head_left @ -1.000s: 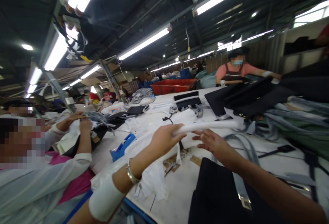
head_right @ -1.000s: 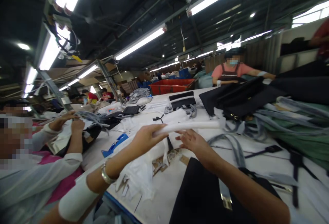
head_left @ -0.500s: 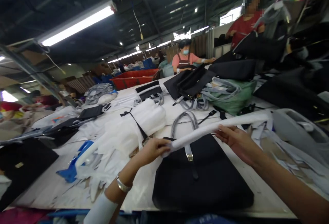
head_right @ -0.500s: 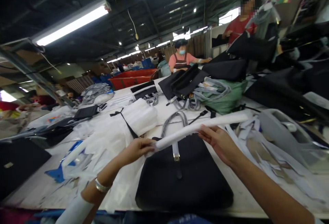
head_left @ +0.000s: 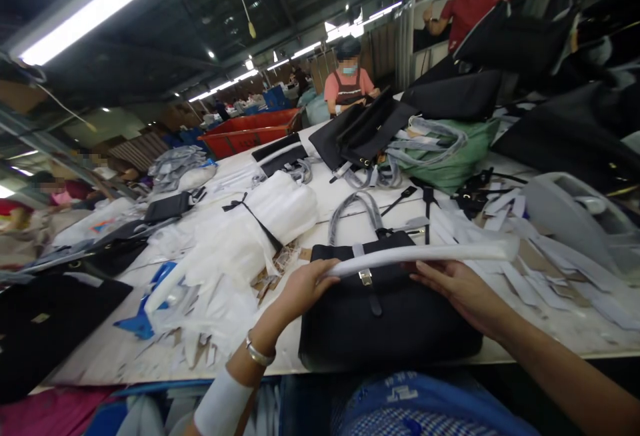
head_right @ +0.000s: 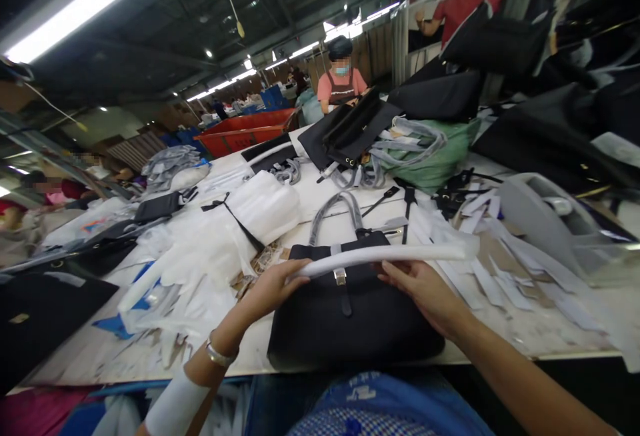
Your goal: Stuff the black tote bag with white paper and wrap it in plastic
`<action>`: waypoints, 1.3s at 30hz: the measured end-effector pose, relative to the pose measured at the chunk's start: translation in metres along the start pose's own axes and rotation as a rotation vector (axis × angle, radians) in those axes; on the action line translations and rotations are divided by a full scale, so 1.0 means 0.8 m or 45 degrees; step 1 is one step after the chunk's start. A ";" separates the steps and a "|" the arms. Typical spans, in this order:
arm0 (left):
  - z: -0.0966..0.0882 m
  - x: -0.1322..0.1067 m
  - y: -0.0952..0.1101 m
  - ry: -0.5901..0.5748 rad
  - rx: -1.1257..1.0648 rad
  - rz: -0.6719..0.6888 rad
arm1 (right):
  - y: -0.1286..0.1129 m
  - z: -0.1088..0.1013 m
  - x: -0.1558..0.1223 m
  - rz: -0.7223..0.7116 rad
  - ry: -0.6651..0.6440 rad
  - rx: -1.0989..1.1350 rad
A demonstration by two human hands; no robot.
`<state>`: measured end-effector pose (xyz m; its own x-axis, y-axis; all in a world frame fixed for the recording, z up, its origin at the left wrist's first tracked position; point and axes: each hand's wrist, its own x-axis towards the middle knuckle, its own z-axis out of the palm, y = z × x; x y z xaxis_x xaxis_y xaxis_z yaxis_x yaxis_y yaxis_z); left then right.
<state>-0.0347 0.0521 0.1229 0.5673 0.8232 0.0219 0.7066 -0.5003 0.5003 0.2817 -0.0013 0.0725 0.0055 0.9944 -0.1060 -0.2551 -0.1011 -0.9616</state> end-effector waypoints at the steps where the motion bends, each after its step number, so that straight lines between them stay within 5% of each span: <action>1: 0.001 -0.005 -0.006 0.032 -0.007 -0.022 | -0.001 -0.008 -0.004 -0.003 0.002 -0.152; 4: 0.002 -0.023 -0.024 0.170 -0.025 -0.095 | -0.004 -0.030 -0.021 -0.127 0.169 -0.750; 7: 0.005 -0.034 -0.034 0.264 0.013 -0.132 | -0.015 -0.039 -0.034 -0.531 0.365 -1.230; 10: 0.010 -0.033 -0.028 0.221 0.069 -0.061 | -0.027 -0.034 -0.030 -0.952 0.294 -1.481; 12: 0.015 -0.030 -0.020 0.211 0.081 0.004 | -0.028 -0.031 -0.021 -1.026 0.134 -1.608; 16: 0.024 -0.026 -0.011 0.189 0.059 0.103 | -0.019 -0.035 -0.010 -0.696 -0.273 -1.623; 18: 0.027 -0.028 -0.013 0.227 0.055 0.135 | -0.020 -0.043 -0.013 -0.562 -0.330 -1.612; 20: 0.027 -0.032 -0.019 0.404 0.058 0.114 | -0.031 -0.053 -0.021 -0.554 -0.227 -1.638; 23: 0.028 -0.039 -0.036 0.769 -0.003 -0.073 | -0.062 -0.072 -0.033 -0.566 0.207 -1.700; 25: 0.034 -0.042 -0.053 0.858 -0.184 -0.244 | -0.081 -0.086 -0.037 -0.462 0.469 -1.700; 28: 0.051 -0.043 -0.078 0.674 -0.610 -0.489 | -0.089 -0.104 -0.036 -0.153 0.537 -1.580; 32: 0.063 -0.044 -0.086 0.453 -0.974 -0.680 | -0.056 -0.113 -0.022 0.121 0.428 -1.222; 39: 0.054 -0.037 -0.075 0.304 -0.908 -0.713 | -0.005 -0.085 -0.004 0.312 0.307 -0.662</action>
<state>-0.0754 0.0462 0.0552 0.0653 0.9673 -0.2452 0.3794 0.2032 0.9026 0.3485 -0.0059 0.0594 0.2404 0.9109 -0.3353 0.2271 -0.3886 -0.8930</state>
